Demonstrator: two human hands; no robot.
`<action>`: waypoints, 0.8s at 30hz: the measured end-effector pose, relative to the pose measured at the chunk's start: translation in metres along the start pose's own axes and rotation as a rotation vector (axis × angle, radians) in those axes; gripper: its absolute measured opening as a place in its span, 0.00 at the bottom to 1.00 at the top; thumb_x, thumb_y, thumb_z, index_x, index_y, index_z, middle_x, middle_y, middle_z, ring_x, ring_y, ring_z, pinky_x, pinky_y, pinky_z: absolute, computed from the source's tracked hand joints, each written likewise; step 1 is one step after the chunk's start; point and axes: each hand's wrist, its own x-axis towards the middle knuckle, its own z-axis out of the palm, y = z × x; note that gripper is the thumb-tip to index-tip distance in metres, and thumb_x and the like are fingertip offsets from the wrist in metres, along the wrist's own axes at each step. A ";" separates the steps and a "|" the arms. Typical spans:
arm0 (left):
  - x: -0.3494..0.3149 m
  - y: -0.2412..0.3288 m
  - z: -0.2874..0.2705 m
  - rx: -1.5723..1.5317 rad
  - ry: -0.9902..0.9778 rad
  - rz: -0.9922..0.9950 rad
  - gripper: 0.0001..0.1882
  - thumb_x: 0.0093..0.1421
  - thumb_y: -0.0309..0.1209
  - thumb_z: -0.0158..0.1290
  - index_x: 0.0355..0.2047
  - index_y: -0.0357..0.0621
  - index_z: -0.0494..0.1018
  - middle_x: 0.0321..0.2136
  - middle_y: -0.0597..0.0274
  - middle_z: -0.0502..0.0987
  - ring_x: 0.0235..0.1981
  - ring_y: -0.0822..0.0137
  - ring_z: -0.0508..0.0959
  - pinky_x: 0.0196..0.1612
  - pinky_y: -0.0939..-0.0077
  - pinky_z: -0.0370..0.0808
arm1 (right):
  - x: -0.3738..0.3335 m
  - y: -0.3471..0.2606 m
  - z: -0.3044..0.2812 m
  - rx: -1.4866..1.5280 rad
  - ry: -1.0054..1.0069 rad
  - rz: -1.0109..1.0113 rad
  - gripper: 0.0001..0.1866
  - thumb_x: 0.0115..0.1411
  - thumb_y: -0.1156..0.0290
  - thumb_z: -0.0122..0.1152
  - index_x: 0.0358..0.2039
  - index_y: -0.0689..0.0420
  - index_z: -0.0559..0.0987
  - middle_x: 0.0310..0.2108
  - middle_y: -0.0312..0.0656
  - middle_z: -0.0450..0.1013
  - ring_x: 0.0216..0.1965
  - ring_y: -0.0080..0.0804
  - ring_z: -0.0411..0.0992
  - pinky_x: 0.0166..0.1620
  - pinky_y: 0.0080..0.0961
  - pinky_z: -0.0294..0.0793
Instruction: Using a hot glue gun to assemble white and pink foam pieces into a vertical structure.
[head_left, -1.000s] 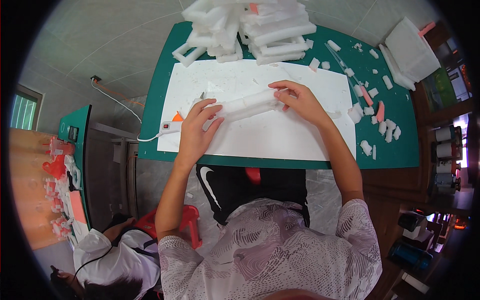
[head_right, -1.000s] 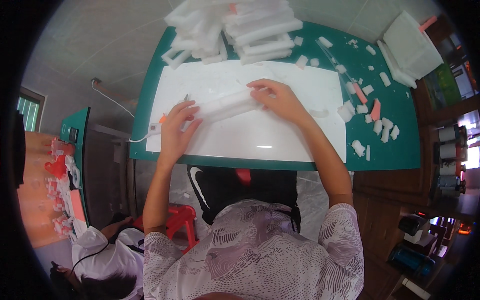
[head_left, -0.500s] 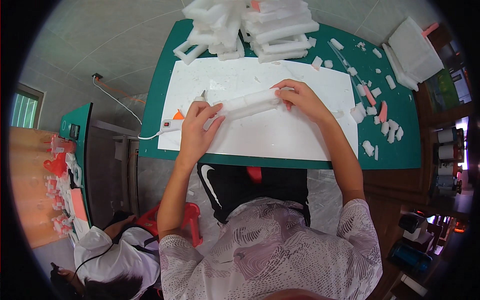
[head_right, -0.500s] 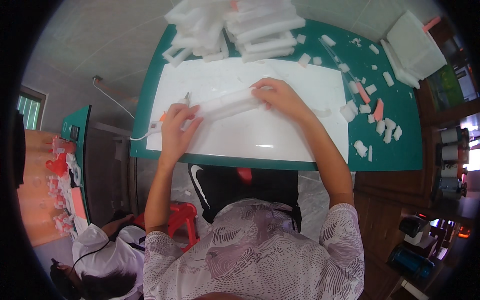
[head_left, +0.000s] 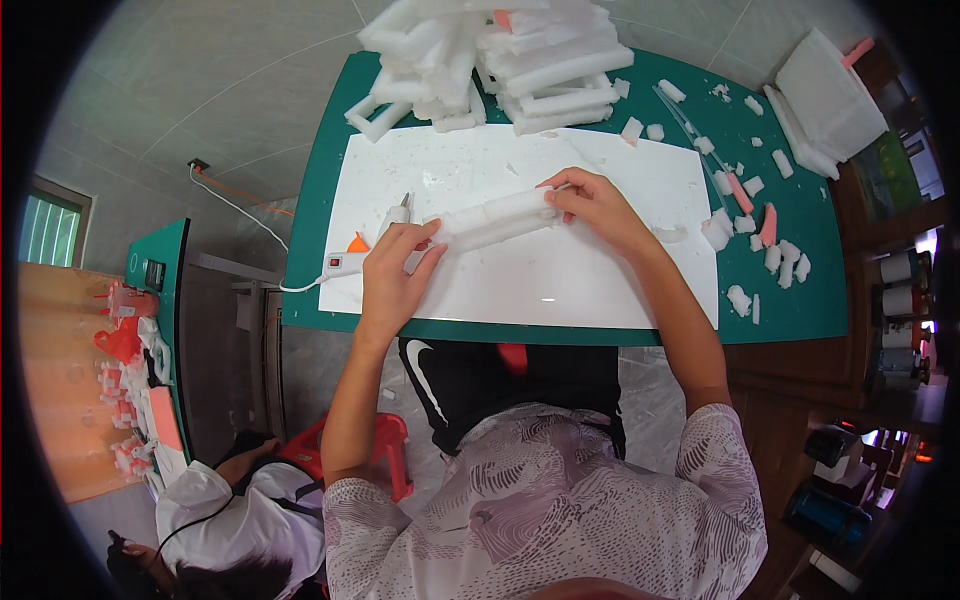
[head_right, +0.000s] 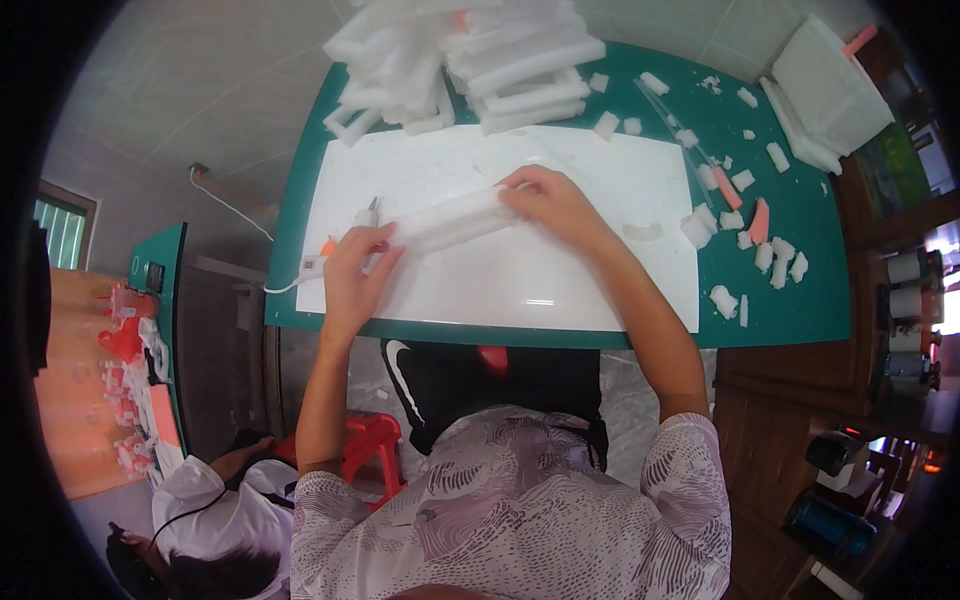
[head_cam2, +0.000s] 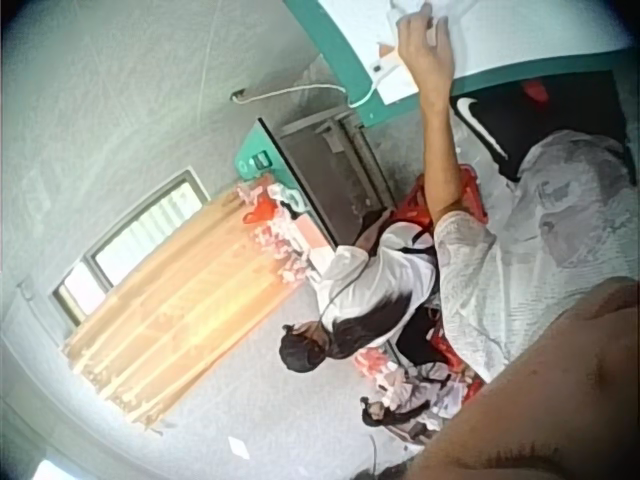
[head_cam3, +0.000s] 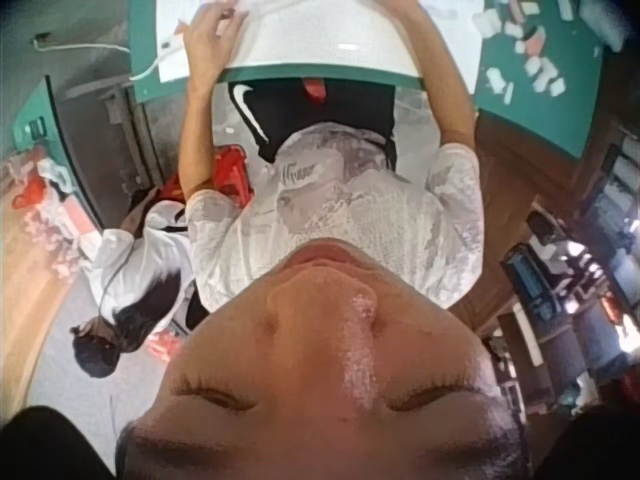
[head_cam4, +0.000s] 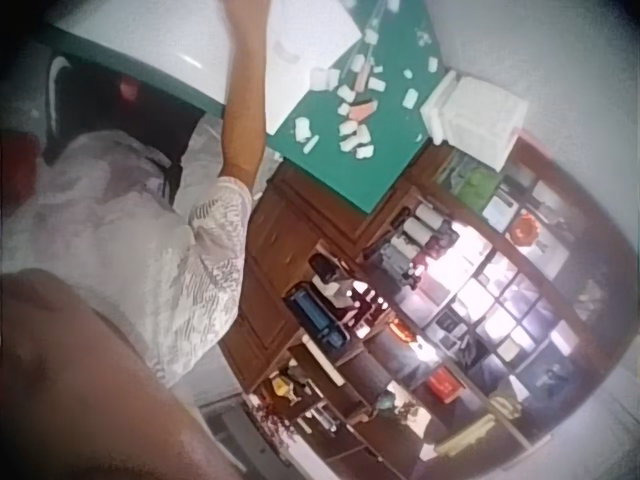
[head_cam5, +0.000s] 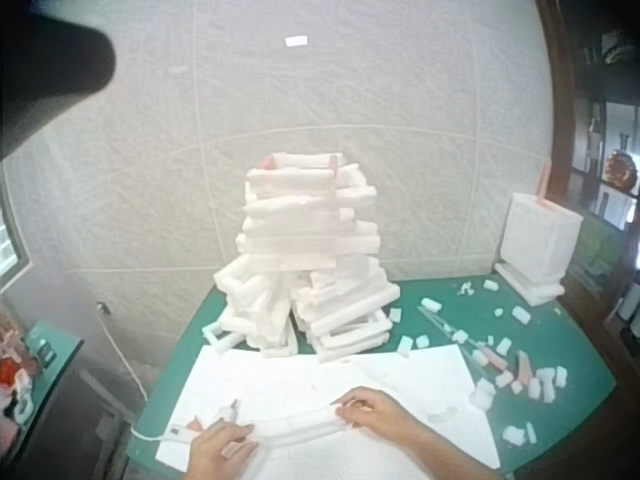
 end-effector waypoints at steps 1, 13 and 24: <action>0.000 0.000 0.000 -0.001 -0.002 0.000 0.17 0.55 0.22 0.64 0.46 0.37 0.79 0.34 0.56 0.78 0.34 0.64 0.79 0.39 0.75 0.75 | 0.000 0.001 0.000 0.001 0.001 0.002 0.13 0.63 0.64 0.61 0.43 0.59 0.81 0.32 0.35 0.75 0.32 0.20 0.68 0.40 0.18 0.68; 0.002 0.001 0.000 0.037 -0.003 0.046 0.16 0.55 0.21 0.64 0.45 0.38 0.79 0.34 0.56 0.78 0.33 0.63 0.79 0.39 0.74 0.75 | 0.004 0.007 -0.002 -0.027 0.023 -0.015 0.13 0.64 0.66 0.60 0.45 0.60 0.81 0.36 0.37 0.76 0.39 0.22 0.71 0.47 0.19 0.70; 0.001 0.004 0.001 0.029 0.004 0.059 0.16 0.55 0.20 0.63 0.45 0.36 0.79 0.34 0.55 0.78 0.34 0.62 0.79 0.39 0.73 0.75 | 0.002 0.012 -0.001 0.025 -0.009 -0.030 0.13 0.64 0.67 0.60 0.45 0.60 0.81 0.38 0.37 0.76 0.41 0.22 0.70 0.48 0.20 0.70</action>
